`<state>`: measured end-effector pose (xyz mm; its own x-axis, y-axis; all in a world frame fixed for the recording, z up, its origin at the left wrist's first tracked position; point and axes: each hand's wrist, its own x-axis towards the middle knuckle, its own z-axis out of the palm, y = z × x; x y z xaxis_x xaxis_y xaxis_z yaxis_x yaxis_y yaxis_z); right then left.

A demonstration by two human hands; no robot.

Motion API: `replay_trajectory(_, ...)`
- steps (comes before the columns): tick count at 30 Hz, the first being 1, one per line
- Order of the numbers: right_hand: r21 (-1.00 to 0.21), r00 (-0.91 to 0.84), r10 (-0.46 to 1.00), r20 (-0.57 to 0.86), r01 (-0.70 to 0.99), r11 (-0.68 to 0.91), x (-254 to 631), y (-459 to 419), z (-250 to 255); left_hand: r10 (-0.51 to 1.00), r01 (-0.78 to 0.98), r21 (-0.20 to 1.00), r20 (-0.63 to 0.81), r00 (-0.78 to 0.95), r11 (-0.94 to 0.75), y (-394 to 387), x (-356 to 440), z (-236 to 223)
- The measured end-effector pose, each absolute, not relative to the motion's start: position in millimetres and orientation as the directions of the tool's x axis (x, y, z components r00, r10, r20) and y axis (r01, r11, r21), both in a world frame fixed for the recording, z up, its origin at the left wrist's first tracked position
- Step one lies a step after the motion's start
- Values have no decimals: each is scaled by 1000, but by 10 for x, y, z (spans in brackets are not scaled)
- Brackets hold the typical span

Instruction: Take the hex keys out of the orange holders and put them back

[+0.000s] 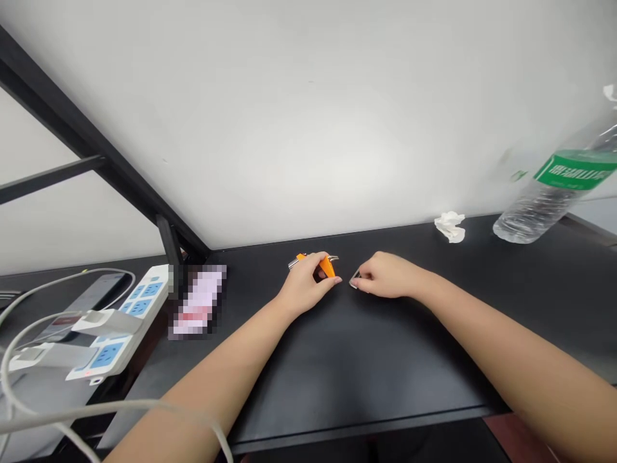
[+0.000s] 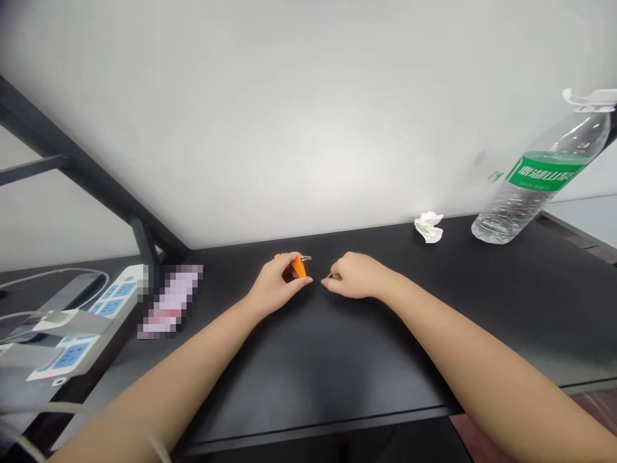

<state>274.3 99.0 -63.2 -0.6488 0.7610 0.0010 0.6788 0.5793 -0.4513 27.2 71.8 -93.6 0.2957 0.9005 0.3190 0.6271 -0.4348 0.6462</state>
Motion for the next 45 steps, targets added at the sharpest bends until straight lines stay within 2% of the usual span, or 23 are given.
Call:
replay_trajectory(3,-546,-492,854,168,675,496,2784,1000,-554,876,622,617,347,335,-482,698,281,-906)
replay_trajectory(5,-668,-424,879,219,592,452,2776,1005,-554,854,612,595,365,371,-521,680,294,-890)
replay_trajectory(8,-861,-519,846,123,368,351,2708,1000,-643,823,595,570,378,423,-567,655,321,-880)
replay_trajectory(11,-949,-612,791,15,242,205,2628,991,-752,793,573,549,379,477,-608,631,343,-873)
replay_trajectory(21,-988,-707,697,-119,154,-12,2649,1022,-744,757,516,558,411,509,-650,552,396,-823)
replay_trajectory(28,-977,-656,754,-5,-157,-144,2548,949,-761,790,580,537,427,439,-612,596,365,-836)
replay_trajectory(31,-980,-549,835,35,-183,-78,2576,946,-695,836,690,481,403,373,-540,654,307,-860)
replay_trajectory(33,-994,-445,893,72,-105,28,2606,951,-664,879,764,458,366,305,-455,693,272,-876)
replay_trajectory(34,-994,-396,913,104,-15,106,2616,953,-659,894,783,459,359,269,-420,710,260,-881)
replay_trajectory(36,-911,-346,914,212,268,313,2619,955,-678,905,789,482,369,212,-382,731,244,-889)
replay_trajectory(37,-802,-364,891,272,425,418,2609,954,-701,905,783,494,376,200,-378,736,241,-891)
replay_trajectory(39,-512,-455,829,325,652,559,2573,950,-758,906,777,507,377,191,-374,737,242,-895)
replay_trajectory(40,-382,-504,806,310,711,591,2549,946,-788,908,778,507,373,191,-371,735,245,-897)
replay_trajectory(42,-204,-567,787,242,763,613,2498,932,-835,910,779,507,366,193,-369,731,249,-902)
replay_trajectory(45,-85,-620,766,168,765,638,2430,893,-857,912,773,515,361,196,-370,731,252,-908)
